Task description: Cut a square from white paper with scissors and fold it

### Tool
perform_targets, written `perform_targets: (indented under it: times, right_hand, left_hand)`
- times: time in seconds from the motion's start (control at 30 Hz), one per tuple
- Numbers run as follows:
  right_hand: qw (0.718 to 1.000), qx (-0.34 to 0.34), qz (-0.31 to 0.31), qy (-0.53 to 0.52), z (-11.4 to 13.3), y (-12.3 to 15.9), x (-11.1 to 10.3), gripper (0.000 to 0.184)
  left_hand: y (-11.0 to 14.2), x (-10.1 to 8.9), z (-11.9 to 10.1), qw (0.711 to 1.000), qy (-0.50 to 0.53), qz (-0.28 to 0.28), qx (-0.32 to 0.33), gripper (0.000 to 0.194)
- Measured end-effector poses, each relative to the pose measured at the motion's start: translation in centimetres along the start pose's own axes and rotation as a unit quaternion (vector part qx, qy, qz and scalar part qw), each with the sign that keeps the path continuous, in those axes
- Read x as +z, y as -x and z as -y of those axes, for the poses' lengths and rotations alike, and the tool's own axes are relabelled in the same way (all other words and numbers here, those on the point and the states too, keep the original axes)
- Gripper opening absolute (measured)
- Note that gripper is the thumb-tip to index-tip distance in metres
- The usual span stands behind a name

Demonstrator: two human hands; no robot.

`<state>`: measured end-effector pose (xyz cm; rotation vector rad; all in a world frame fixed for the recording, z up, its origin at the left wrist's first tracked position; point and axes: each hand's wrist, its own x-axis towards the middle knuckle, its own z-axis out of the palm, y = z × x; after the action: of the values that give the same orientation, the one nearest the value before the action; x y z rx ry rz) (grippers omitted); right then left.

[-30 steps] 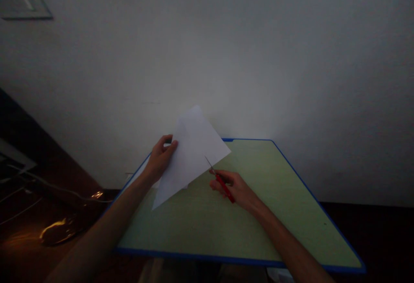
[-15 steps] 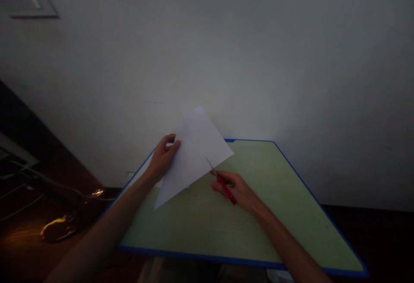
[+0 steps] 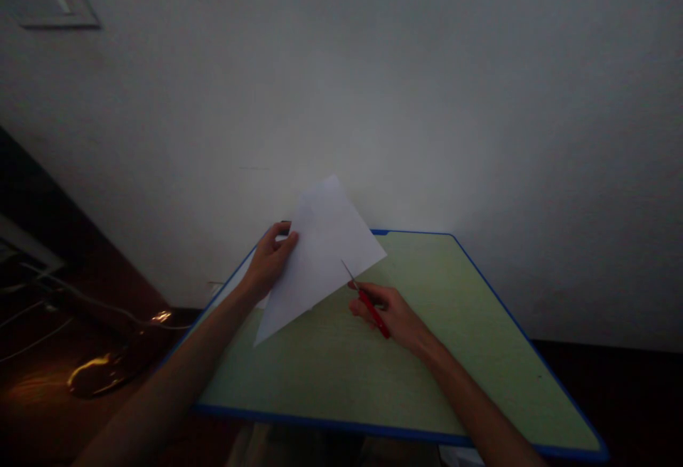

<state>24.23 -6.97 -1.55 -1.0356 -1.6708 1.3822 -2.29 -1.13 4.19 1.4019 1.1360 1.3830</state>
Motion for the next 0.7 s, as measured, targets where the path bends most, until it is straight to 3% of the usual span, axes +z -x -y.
perform_targets:
  times: [0.4,0.7]
  right_hand:
    - [1.000,0.003,0.001,-0.001,0.45,0.10,0.29,0.057]
    - [1.000,0.001,0.012,-0.011,-0.53,-0.30,-0.05,0.055]
  left_hand:
    - [-0.08,-0.21,0.34,1.000,0.015,0.010,-0.001,0.044]
    - [-0.02,-0.14,0.07,1.000,0.013,0.010,-0.004,0.042]
